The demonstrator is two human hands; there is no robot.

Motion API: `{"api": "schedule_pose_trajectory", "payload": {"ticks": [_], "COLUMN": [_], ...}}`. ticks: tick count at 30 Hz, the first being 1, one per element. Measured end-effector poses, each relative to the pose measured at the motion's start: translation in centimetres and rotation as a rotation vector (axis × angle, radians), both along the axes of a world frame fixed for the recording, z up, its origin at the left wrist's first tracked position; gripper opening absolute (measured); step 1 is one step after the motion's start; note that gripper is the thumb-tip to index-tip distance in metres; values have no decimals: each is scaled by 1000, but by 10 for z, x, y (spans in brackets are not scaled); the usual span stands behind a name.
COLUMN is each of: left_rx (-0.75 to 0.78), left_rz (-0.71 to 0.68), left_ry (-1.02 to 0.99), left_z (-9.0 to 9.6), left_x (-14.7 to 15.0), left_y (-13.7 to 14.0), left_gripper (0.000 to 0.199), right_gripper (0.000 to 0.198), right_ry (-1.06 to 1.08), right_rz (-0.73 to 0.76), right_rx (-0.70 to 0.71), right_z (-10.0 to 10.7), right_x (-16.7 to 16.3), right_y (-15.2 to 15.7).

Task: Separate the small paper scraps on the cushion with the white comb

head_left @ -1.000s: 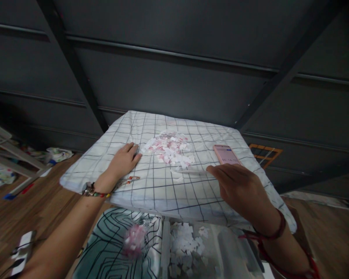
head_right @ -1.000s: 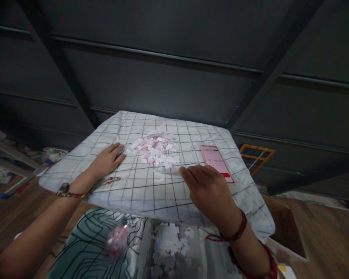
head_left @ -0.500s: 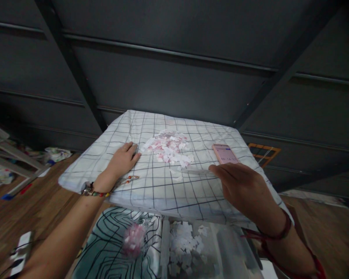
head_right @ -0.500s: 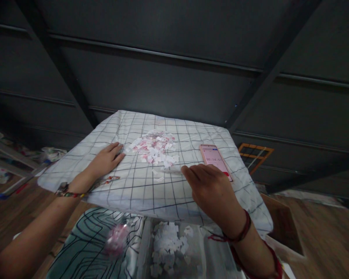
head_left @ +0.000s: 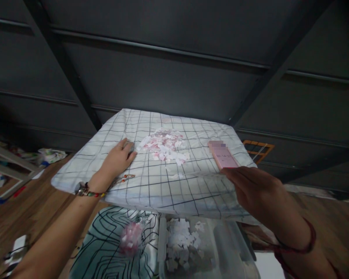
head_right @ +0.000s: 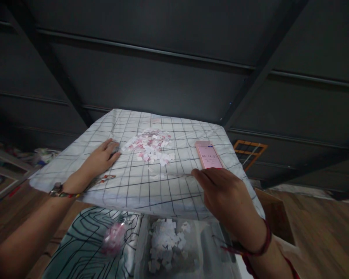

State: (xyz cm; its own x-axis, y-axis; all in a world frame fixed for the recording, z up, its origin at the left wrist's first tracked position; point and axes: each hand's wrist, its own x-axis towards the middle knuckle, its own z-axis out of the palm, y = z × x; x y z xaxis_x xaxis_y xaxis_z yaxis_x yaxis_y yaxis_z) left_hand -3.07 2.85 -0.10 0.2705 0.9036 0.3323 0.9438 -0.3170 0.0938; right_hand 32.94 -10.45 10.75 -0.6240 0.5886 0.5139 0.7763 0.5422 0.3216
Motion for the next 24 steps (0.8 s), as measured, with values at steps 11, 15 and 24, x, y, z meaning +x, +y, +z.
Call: {"api": "schedule_pose_trajectory", "payload": {"ticks": [11, 15, 24], "left_rx": [136, 33, -18], "left_rz": [-40, -135, -364], "left_ry": [85, 136, -35], "left_z": [26, 29, 25], "left_x": [14, 19, 47], "left_y": [-14, -17, -31], "left_gripper": [42, 43, 45], "right_gripper": [29, 27, 25], "right_ry": [20, 20, 72], "right_rz": [9, 3, 3], "right_rx": [11, 14, 50], "right_z": [-6, -9, -15], "right_x": [-1, -3, -5], "right_y": [7, 17, 27]}}
